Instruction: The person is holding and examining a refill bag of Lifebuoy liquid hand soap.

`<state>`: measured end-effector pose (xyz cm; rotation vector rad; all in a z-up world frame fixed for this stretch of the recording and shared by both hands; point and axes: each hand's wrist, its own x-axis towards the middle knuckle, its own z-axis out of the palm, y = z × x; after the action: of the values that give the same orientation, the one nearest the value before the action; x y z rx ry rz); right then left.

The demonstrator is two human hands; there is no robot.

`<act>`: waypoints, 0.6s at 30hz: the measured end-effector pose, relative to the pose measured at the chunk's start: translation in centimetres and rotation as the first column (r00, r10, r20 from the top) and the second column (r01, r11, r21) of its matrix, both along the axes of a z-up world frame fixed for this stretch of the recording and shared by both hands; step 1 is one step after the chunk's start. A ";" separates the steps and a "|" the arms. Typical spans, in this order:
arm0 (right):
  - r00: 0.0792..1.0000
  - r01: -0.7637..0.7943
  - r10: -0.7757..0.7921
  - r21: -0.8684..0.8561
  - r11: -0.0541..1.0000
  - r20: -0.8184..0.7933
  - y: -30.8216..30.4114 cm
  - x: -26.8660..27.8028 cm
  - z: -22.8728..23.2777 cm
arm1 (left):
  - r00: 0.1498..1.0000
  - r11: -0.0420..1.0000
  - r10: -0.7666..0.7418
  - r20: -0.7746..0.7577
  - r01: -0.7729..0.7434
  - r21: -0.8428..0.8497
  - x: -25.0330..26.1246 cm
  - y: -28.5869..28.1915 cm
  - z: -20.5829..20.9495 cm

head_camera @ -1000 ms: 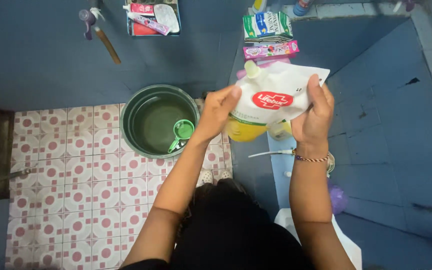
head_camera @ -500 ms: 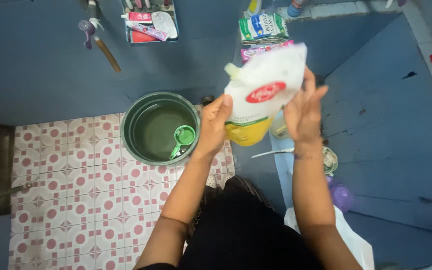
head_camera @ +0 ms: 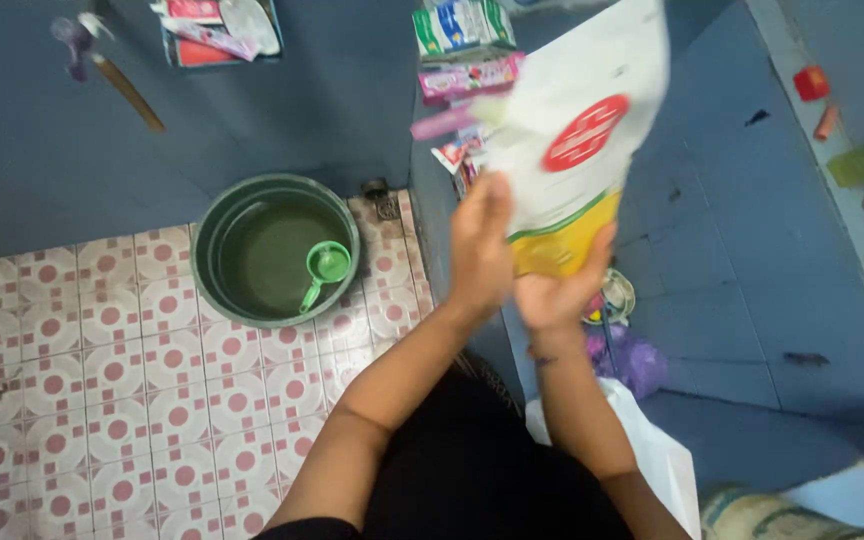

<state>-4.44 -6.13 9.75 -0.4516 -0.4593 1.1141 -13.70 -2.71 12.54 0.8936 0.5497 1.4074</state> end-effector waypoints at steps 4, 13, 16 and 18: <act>0.999 0.014 -0.013 -0.028 1.000 0.045 -0.8 6.5 0.0 | 0.954 0.988 -0.154 0.258 0.157 0.008 5.1 0.4 1.4; 0.978 0.150 -0.114 -0.211 0.966 0.173 -5.0 15.8 -2.8 | 0.740 0.856 -0.252 0.623 0.471 -0.213 14.0 1.3 -8.2; 0.984 0.154 -0.126 -0.240 0.958 0.128 -5.7 16.7 -4.8 | 0.746 0.842 -0.217 0.630 0.469 -0.266 14.8 0.4 -9.7; 0.984 0.169 -0.142 -0.331 0.928 0.104 -6.1 16.9 -5.7 | 0.757 0.826 -0.189 0.626 0.467 -0.316 14.9 -0.1 -9.9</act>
<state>12.44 -12.18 4.05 -0.8239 -0.2922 1.0251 1.16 -2.79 2.66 0.1384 0.2130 1.0617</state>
